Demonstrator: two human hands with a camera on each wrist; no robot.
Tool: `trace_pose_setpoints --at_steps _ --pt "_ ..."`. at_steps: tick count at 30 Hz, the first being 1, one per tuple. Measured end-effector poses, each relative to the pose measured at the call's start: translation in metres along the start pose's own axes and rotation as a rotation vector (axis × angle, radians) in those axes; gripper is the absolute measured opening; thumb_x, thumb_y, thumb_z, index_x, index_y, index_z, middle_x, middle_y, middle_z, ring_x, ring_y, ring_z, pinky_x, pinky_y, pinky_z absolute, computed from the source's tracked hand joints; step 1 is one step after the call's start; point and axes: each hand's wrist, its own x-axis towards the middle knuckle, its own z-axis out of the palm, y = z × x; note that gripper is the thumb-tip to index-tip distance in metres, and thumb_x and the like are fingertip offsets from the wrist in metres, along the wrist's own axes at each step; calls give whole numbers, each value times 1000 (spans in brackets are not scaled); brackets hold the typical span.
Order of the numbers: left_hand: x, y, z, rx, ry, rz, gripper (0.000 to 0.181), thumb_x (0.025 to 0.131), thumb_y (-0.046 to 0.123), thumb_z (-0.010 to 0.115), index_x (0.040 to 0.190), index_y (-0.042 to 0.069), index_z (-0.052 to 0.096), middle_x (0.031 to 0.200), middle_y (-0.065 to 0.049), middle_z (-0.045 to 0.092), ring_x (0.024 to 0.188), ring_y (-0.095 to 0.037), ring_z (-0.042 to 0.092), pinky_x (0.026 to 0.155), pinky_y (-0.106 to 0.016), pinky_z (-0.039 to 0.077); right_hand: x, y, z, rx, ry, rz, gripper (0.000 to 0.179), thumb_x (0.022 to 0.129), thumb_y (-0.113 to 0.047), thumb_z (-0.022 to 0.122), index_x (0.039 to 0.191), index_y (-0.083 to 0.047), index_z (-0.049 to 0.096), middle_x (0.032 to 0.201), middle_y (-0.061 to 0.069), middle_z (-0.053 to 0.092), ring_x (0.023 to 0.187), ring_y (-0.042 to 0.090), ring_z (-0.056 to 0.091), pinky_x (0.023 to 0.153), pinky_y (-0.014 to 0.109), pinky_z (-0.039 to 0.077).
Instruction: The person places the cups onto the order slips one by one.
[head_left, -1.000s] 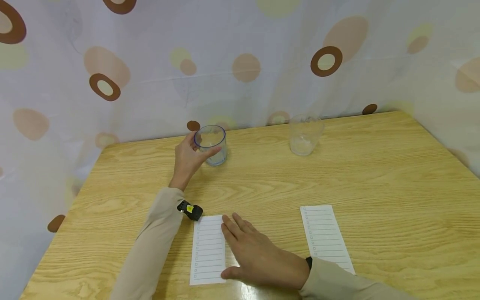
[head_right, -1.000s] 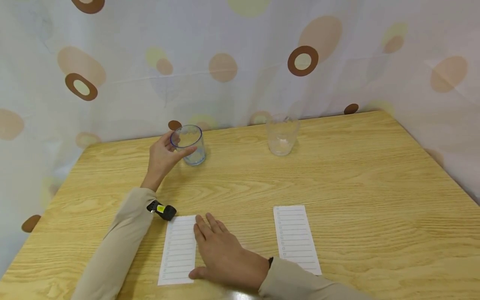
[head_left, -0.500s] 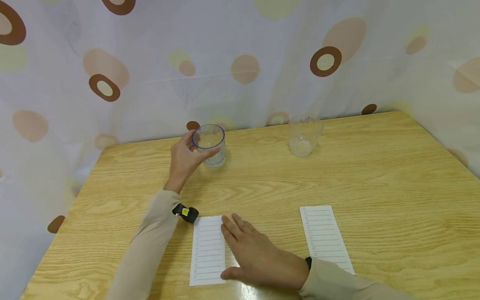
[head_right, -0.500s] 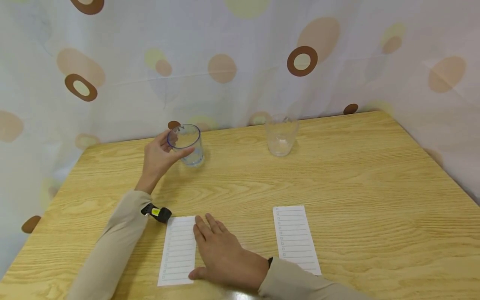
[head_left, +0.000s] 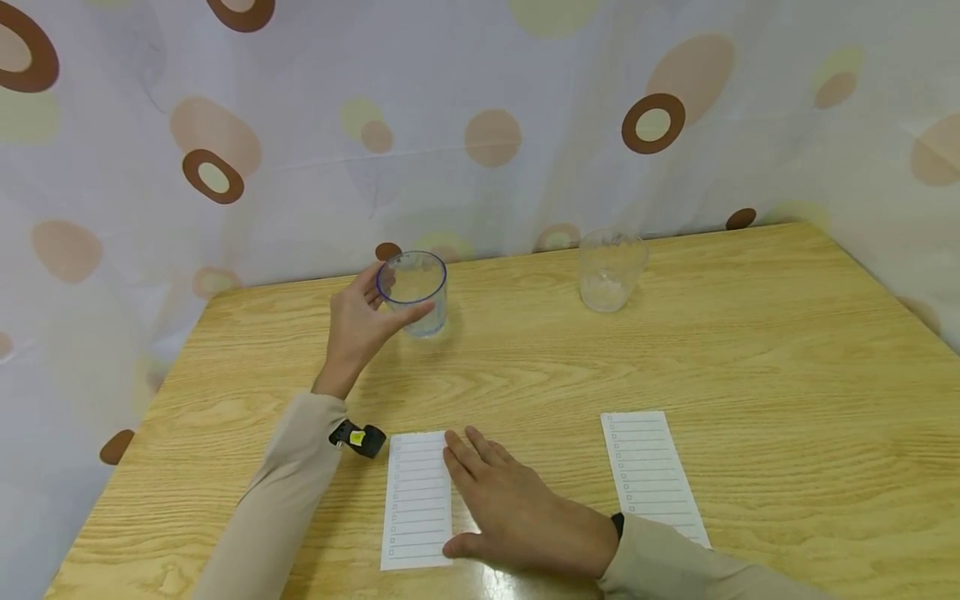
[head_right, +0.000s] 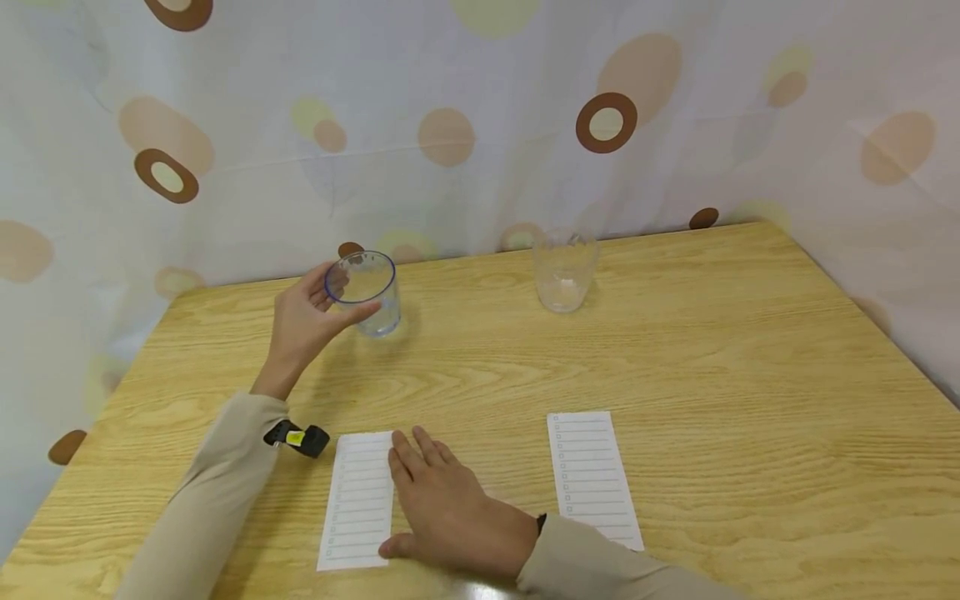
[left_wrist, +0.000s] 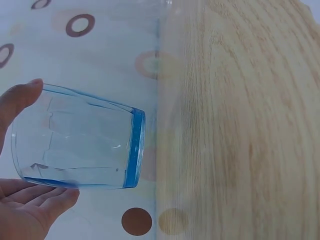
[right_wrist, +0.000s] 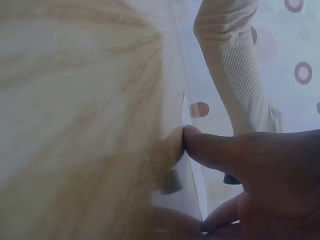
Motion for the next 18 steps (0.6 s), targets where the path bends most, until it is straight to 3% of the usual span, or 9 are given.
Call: trace_pose_setpoints --at_steps 9,18 --pt "-9 8 -7 17 -17 16 83 73 27 86 141 2 47 136 -16 54 127 -26 51 105 -35 41 1 -1 0 -47 -13 1 94 86 -60 60 151 1 26 160 15 14 147 27 12 117 44 18" --pt "-21 16 -14 14 -14 74 78 72 24 87 138 4 50 132 -15 58 124 -28 54 103 -38 43 2 -2 -1 -50 -11 -21 94 87 -58 59 150 3 27 159 18 14 146 29 13 116 44 20"
